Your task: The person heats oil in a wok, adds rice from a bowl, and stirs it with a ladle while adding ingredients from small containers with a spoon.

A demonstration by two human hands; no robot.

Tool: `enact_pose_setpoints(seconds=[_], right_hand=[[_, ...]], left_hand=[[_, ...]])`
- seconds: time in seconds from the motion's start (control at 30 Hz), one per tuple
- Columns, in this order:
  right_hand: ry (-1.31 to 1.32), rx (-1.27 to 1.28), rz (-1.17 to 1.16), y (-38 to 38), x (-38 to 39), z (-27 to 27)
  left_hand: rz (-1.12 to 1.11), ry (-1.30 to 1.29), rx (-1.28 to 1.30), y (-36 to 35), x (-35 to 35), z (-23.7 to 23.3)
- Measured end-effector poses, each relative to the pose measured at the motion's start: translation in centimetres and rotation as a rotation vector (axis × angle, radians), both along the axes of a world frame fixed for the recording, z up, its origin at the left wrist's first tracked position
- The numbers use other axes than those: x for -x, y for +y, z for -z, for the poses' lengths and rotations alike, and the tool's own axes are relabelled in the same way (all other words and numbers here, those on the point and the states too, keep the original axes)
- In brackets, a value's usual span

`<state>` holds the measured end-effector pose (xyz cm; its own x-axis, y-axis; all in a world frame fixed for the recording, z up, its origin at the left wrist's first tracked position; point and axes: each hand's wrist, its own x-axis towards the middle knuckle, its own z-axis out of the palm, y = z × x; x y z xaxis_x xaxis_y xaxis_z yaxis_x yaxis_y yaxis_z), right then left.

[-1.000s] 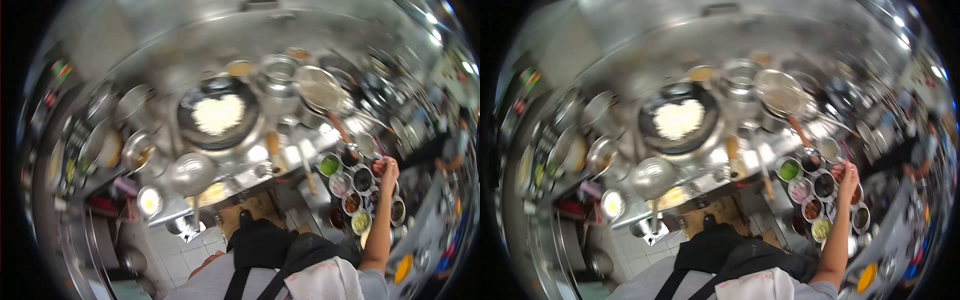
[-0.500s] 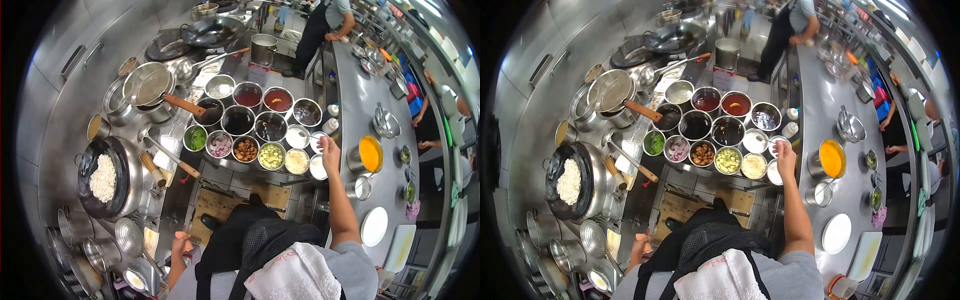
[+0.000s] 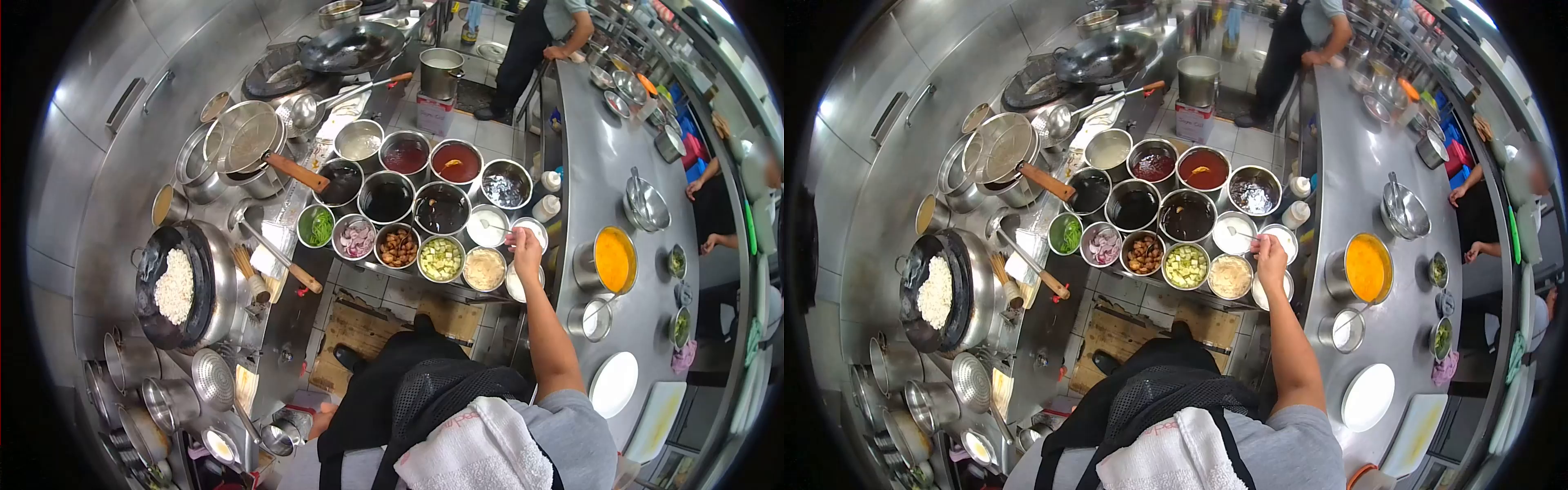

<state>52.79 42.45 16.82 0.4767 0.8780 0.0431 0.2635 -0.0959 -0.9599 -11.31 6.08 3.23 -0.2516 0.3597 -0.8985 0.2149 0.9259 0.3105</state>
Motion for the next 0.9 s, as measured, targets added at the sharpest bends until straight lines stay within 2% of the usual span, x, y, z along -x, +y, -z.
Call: enact_pose_setpoints(seconds=[0.07, 0.1, 0.17, 0.2, 0.37, 0.5, 0.53, 0.63, 0.67, 0.7, 0.83, 0.9], right_hand=[[0.208, -0.007, 0.025, 0.0, -1.1, 1.3], [0.204, -0.004, 0.017, -0.2, -1.5, 1.8], [0.567, 0.018, 0.138, -0.6, -1.9, 2.6], [0.64, 0.04, 0.149, -0.9, -2.2, 2.7], [0.695, 0.0, 0.147, -2.1, -1.1, 0.0], [0.537, -0.153, 0.014, -0.9, 2.5, -5.1], [0.529, -0.172, -0.03, 0.0, 4.2, -6.7], [0.533, -0.082, -0.094, 4.3, 11.0, -11.0], [0.534, -0.102, -0.184, 5.4, 14.5, -12.3], [0.533, -0.125, -0.262, 6.2, 17.8, -13.6], [0.519, -0.108, -0.549, 9.7, 34.3, -18.0], [0.418, -0.08, -0.682, 10.9, 43.4, -20.4]], left_hand=[[-0.036, -0.007, 0.033, -1.5, 0.4, 0.2], [-0.049, -0.01, 0.044, -2.2, 0.6, 0.5], [-0.063, -0.014, 0.058, -2.9, 1.1, 0.9], [-0.076, -0.023, 0.06, -2.8, 1.2, 1.2], [-0.076, 0.002, 0.009, -2.1, 3.7, 1.9], [-0.039, 0.169, -0.077, -0.9, 6.4, 2.3], [-0.045, 0.245, -0.093, 0.0, 7.0, 2.0], [-0.147, 0.206, -0.095, 0.5, 8.9, -0.8], [-0.184, 0.19, -0.061, 0.1, 9.4, -2.3], [-0.249, 0.197, -0.069, -1.2, 10.2, -2.2], [-0.228, 0.267, -0.097, -6.5, 12.4, 1.3], [-0.367, 0.157, -0.17, -10.3, 12.6, 3.1]])
